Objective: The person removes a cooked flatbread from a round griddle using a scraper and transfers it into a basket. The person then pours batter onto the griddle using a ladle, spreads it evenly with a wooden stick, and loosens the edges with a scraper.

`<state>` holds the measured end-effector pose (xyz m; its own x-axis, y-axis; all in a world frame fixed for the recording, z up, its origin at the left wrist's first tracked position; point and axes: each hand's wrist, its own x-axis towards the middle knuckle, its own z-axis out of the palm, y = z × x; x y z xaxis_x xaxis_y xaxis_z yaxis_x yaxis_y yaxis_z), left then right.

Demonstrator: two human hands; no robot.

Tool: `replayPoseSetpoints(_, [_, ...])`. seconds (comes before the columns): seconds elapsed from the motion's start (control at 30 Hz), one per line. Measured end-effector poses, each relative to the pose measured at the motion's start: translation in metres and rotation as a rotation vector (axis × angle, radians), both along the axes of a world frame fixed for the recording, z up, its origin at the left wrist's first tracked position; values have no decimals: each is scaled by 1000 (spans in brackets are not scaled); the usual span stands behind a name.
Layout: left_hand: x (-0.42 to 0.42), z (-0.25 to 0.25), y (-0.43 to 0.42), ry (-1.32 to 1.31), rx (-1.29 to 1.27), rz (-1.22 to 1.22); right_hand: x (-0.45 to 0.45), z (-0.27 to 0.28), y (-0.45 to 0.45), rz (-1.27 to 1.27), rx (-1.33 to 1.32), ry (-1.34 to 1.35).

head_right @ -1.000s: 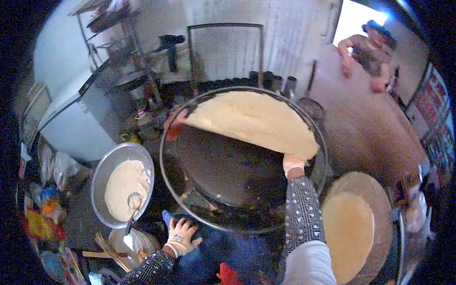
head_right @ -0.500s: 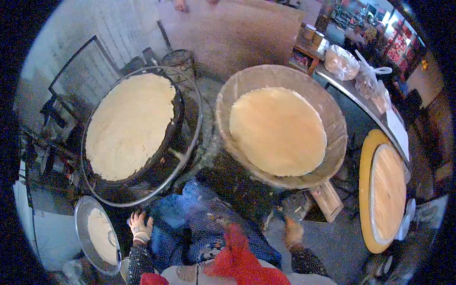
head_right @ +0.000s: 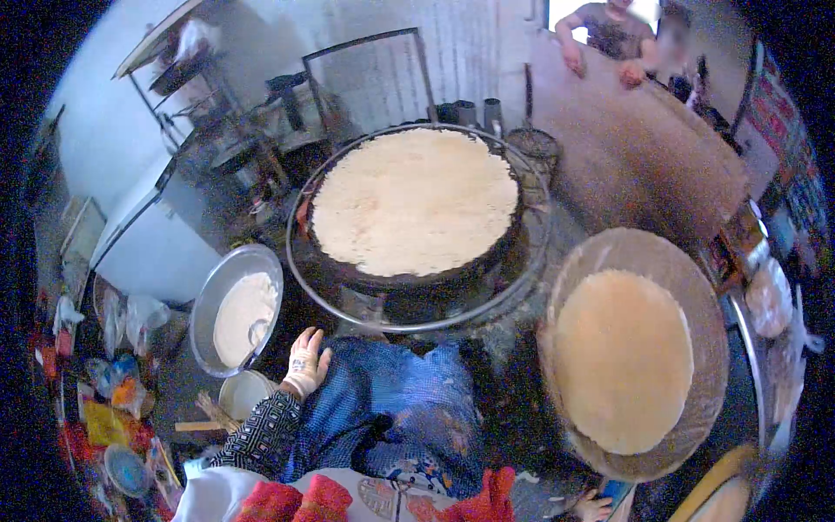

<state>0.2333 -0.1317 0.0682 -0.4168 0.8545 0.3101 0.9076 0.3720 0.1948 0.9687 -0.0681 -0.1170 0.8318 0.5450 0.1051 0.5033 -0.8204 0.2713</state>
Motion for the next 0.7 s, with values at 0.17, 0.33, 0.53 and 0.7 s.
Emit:
replayPoseSetpoints(0.17, [-36, 16, 11, 14, 58, 17, 21, -26, -35, 366, 199, -176])
replayPoseSetpoints(0.33, [-85, 47, 51, 53, 138, 6, -49, -8, -48, 748, 225, 42])
replayPoseSetpoints(0.53, [-128, 42, 87, 272, -250, -153, -214, 49, 39, 1133, 400, 512])
replayPoseSetpoints(0.7, [-29, 36, 117, 48, -504, -171, -387, 178, 130, 1451, 649, 854])
